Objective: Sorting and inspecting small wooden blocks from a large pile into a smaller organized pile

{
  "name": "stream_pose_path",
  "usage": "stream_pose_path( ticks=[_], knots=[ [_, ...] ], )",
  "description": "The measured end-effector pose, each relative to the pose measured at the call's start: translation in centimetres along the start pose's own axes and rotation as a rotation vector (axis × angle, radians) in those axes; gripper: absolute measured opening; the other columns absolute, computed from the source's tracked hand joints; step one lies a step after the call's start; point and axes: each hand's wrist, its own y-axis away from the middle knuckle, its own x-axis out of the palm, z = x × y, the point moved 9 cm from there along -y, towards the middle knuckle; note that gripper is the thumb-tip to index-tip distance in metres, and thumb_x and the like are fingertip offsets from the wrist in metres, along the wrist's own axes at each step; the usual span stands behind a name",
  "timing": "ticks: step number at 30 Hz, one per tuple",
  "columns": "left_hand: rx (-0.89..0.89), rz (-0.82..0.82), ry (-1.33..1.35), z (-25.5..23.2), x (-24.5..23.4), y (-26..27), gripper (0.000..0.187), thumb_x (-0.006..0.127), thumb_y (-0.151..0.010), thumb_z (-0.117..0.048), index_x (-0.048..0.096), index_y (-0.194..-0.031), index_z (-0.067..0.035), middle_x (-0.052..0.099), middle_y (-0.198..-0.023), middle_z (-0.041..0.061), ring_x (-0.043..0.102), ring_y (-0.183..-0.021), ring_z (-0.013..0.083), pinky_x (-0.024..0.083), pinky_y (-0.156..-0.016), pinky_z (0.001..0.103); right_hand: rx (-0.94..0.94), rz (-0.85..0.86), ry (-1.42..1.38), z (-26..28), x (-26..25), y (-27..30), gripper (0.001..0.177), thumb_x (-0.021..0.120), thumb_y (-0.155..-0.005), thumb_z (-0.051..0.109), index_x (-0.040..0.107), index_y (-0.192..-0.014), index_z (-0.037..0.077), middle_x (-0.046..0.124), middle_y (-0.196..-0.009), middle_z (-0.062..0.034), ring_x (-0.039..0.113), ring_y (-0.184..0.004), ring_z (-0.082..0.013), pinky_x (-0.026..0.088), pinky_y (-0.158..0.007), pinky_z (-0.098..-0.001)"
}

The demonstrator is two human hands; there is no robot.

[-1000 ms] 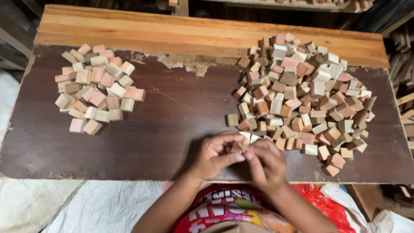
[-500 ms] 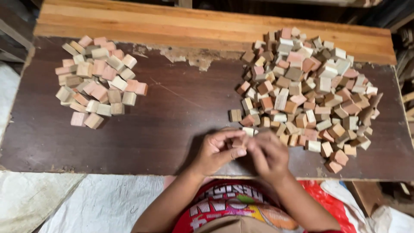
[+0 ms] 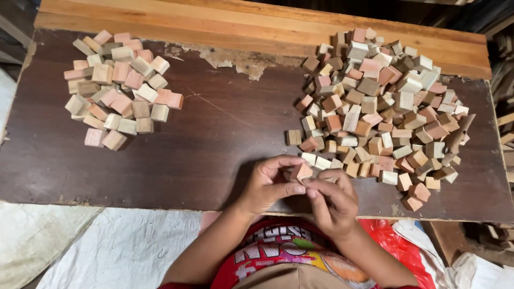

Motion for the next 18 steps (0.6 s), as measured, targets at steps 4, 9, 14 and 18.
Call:
stream_pose_path(
  ticks=[4, 9, 14, 18],
  knots=[
    [0.021, -0.032, -0.039, 0.2, -0.3, 0.6, 0.052, 0.088, -0.068, 0.010, 0.070, -0.116, 0.006, 0.068, -0.085, 0.014, 0.068, -0.077, 0.0159, 0.057, -0.068, 0.025, -0.036, -0.015, 0.039, -1.7, 0.0, -0.6, 0.013, 0.069, -0.095, 0.007, 0.079, -0.098, 0.000, 0.062, -0.082, -0.0143, 0.064, -0.075, -0.0301, 0.053, -0.072, -0.0400],
    [0.007, -0.121, -0.043, -0.2, -1.1, 0.9, 0.054, 0.091, -0.065, 0.007, 0.073, -0.115, 0.003, 0.069, -0.086, 0.010, 0.068, -0.077, 0.0134, 0.059, -0.071, 0.025, -0.064, 0.016, 0.002, -1.0, 0.8, -1.1, 0.010, 0.071, -0.093, 0.005, 0.079, -0.096, 0.001, 0.065, -0.076, -0.0155, 0.064, -0.069, -0.0335, 0.053, -0.067, -0.0438],
    [0.016, -0.072, 0.010, 0.0, -0.8, 0.4, 0.055, 0.090, -0.064, 0.010, 0.072, -0.116, 0.002, 0.067, -0.084, 0.012, 0.070, -0.078, 0.0170, 0.060, -0.073, 0.030, -0.075, 0.027, -0.007, -0.6, 0.7, -1.7, 0.010, 0.070, -0.093, 0.006, 0.079, -0.095, 0.001, 0.065, -0.078, -0.0154, 0.065, -0.071, -0.0326, 0.055, -0.067, -0.0434],
    [0.011, -0.044, -0.014, -0.5, 0.0, 0.7, 0.054, 0.090, -0.064, 0.010, 0.072, -0.114, 0.007, 0.066, -0.084, 0.013, 0.069, -0.079, 0.0177, 0.061, -0.074, 0.032, -0.078, 0.014, 0.011, -2.4, 0.5, -0.8, 0.013, 0.068, -0.096, 0.006, 0.079, -0.099, -0.001, 0.064, -0.080, -0.0156, 0.064, -0.072, -0.0319, 0.054, -0.068, -0.0421]
  ],
)
